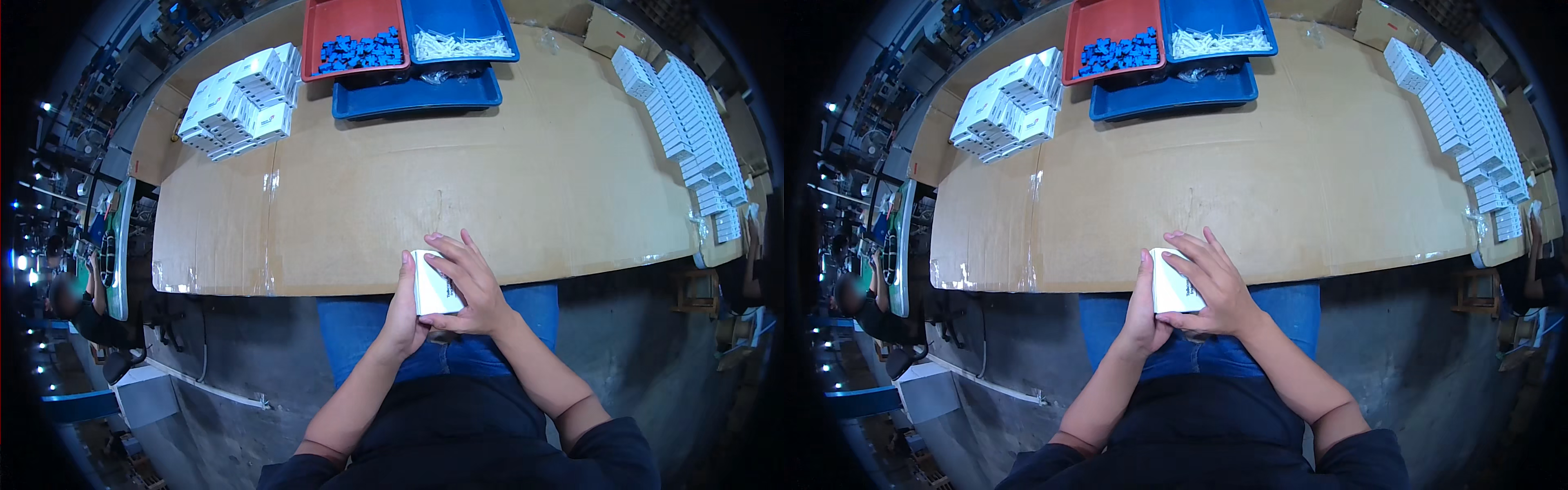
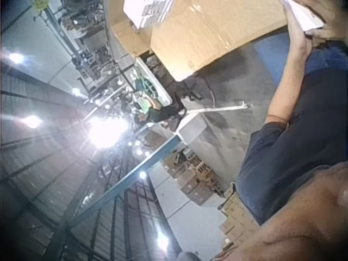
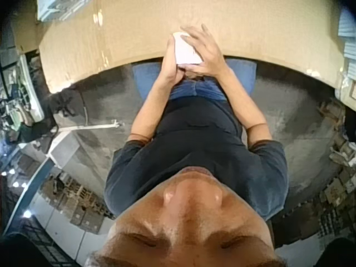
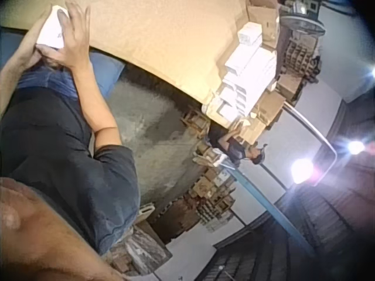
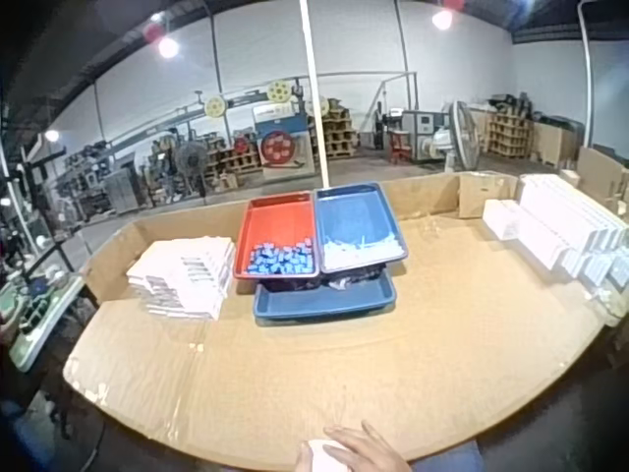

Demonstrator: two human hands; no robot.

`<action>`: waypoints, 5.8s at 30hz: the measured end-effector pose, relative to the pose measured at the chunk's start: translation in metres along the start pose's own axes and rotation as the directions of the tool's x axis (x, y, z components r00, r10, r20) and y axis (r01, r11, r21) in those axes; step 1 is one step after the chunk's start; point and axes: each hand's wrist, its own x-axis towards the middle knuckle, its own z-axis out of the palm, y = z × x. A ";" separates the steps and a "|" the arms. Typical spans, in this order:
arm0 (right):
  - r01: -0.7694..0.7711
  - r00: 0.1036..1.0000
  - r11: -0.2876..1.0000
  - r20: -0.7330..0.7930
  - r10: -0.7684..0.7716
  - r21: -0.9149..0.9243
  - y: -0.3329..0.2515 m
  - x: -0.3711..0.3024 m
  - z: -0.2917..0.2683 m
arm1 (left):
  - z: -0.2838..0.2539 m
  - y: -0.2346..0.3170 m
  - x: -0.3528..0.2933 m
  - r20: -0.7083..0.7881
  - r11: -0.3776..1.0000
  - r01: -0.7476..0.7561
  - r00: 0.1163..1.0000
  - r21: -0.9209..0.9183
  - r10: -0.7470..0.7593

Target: The recorder is assembling and packaging small electronic or plastic components into boxes.

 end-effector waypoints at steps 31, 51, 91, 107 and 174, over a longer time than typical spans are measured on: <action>-0.232 0.973 0.933 0.070 0.221 0.274 0.002 -0.011 0.016 | -0.018 -0.007 0.017 -0.104 0.843 -0.364 0.894 0.395 0.435; -0.037 0.998 0.999 -0.051 0.036 -0.030 0.011 -0.022 0.033 | -0.014 -0.017 0.016 -0.131 0.808 -0.322 0.891 0.493 0.435; -0.386 0.905 0.847 -0.028 0.424 0.365 -0.039 0.003 0.020 | 0.001 -0.011 0.011 0.027 0.752 -0.524 0.827 0.400 0.561; -0.292 0.943 0.898 -0.056 0.328 0.329 -0.047 -0.004 0.029 | 0.003 -0.017 0.011 0.042 0.722 -0.641 0.754 0.260 0.655; -0.691 0.608 0.213 0.397 0.687 0.690 -0.026 -0.001 0.009 | -0.028 -0.016 0.023 0.408 0.038 -0.655 0.514 0.755 0.755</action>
